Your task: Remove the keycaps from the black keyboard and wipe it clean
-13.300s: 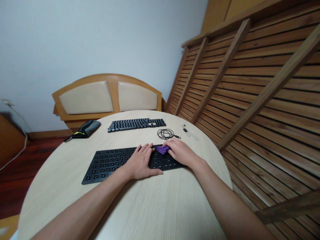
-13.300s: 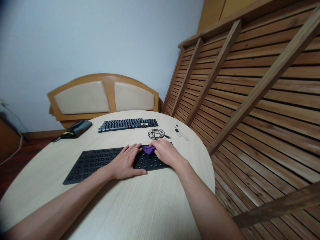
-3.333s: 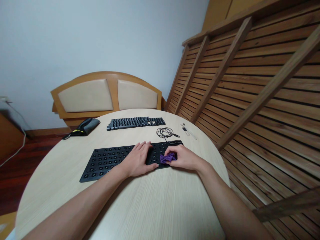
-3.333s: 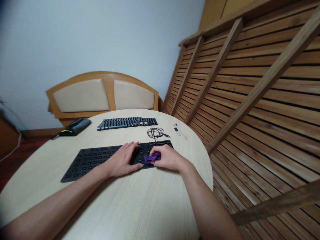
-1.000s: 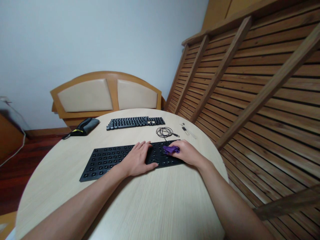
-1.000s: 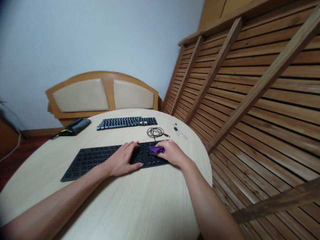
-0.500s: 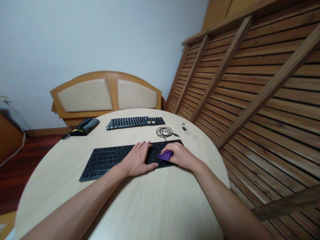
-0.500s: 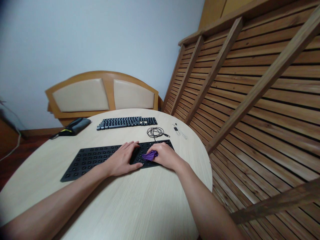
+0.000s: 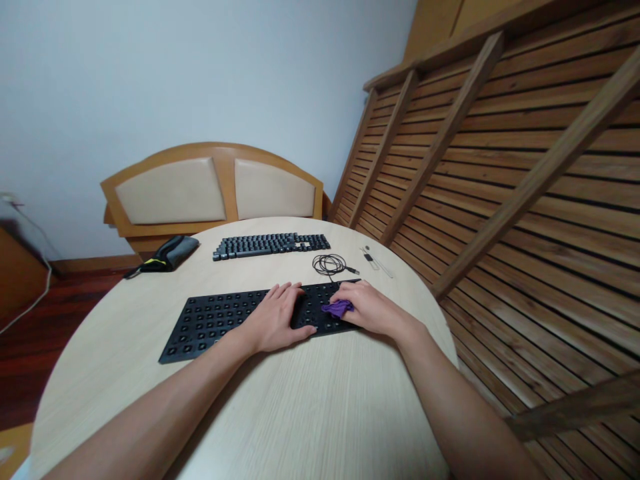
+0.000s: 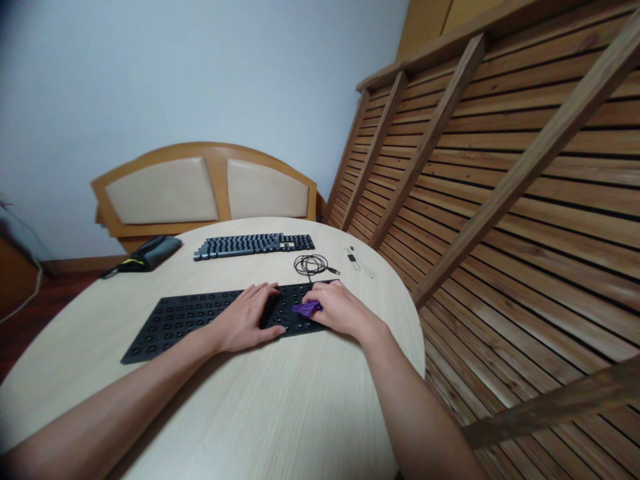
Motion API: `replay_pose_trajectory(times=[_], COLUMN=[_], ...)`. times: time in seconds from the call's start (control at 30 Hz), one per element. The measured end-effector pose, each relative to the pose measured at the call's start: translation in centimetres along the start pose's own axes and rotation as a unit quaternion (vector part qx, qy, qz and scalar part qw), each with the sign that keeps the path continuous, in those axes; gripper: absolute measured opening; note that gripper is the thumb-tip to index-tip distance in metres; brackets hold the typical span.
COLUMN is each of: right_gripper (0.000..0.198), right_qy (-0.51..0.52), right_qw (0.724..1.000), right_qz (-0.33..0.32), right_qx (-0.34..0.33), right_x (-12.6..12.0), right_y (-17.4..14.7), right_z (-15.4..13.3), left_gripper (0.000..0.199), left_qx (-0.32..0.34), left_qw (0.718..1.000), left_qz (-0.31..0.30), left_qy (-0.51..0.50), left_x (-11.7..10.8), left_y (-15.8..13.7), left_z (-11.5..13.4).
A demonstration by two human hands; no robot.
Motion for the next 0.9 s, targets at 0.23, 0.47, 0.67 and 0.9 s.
replay_pose_trajectory(times=[0.23,0.47,0.67,0.9], right_gripper=[0.019,0.022,0.021,0.015], right_qy=[0.02,0.043,0.066,0.077], right_qw=[0.999,0.998,0.998,0.994], right_qz=[0.022,0.056,0.016,-0.007], right_qx=[0.04,0.006,-0.004,0.084], right_x=[-0.8,-1.0,0.4,0.1], right_y=[-1.4,-0.6,-0.2,-1.7], right_z=[2.2,0.6,0.5,2.7], left_gripper=[0.073,0.074,0.071,0.076], left_qx=[-0.001,0.001,0.004,0.004], left_qw=[1.0,1.0,1.0,0.999], left_qz=[-0.002,-0.005,0.0,-0.003], left_qy=[0.008,0.015,0.017,0.032], left_x=[0.1,0.1,0.0,0.1], left_y=[0.0,0.0,0.0,0.0], left_z=[-0.2,0.0,0.1,0.0])
Point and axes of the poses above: each hand's wrist, its own y-axis towards the middle knuckle, its own x-axis out of the palm, z = x × y, the point moved 9 cm from there along y, towards the middle knuckle, and after that the axes turned 10 degrees about -x, right-handed, at the moved point
